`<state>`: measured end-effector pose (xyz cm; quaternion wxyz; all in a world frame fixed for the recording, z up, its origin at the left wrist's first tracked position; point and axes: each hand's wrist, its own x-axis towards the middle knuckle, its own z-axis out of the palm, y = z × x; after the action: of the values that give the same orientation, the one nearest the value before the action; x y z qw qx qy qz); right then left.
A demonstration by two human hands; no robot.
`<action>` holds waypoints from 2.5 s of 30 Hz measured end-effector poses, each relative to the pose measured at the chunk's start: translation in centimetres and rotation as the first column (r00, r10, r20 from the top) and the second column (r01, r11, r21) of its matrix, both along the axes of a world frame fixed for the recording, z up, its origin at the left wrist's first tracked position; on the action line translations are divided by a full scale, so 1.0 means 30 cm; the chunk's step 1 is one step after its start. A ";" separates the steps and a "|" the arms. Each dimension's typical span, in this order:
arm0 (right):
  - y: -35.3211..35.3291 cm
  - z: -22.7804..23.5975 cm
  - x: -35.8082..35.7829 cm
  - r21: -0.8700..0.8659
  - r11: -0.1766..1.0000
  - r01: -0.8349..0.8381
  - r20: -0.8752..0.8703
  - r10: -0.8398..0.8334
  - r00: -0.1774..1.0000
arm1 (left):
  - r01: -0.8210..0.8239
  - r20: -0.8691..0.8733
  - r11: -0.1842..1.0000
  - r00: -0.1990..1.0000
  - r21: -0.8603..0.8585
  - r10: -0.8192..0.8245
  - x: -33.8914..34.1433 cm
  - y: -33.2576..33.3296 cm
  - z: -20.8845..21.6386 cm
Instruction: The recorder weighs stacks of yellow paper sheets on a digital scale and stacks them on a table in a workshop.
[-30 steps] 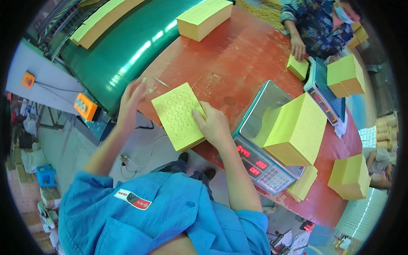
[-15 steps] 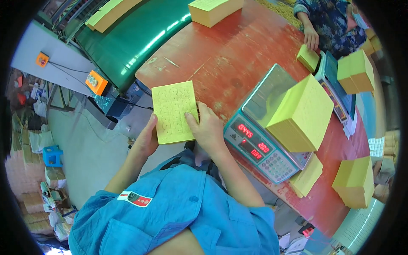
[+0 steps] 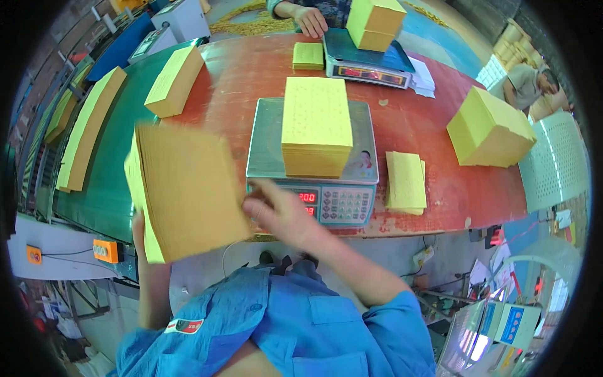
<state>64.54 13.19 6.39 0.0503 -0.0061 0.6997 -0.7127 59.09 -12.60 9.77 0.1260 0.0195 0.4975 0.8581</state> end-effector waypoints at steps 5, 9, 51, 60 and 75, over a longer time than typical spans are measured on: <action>0.290 0.236 -0.101 0.055 0.926 0.373 -0.236 -0.351 0.906 | 0.270 -0.155 0.958 0.946 -0.101 -0.283 -0.194 0.415 0.260; 0.522 0.224 -0.214 -0.193 0.886 0.421 0.038 -0.422 0.906 | 0.572 -0.020 0.811 0.816 -0.122 -0.578 -0.404 0.646 0.274; 0.493 -0.050 -0.339 -0.346 0.646 0.681 0.213 -0.652 0.727 | 0.348 -0.139 0.931 0.922 -0.113 -0.362 -0.446 0.883 -0.086; 0.660 -0.132 -0.192 -0.314 0.745 0.588 -0.238 -0.662 0.711 | 0.164 -0.044 0.986 0.985 -0.013 -0.164 -0.505 0.686 -0.189; 1.056 -0.618 0.635 0.789 -0.152 0.596 -0.585 -0.482 0.652 | -0.543 -0.412 -0.348 0.826 -0.764 -0.386 -0.181 -0.073 -0.750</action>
<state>83.58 44.87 -12.16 -0.2904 0.2865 0.9122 -0.0387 53.65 -14.79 -12.72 -0.1314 0.1109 0.9848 0.0228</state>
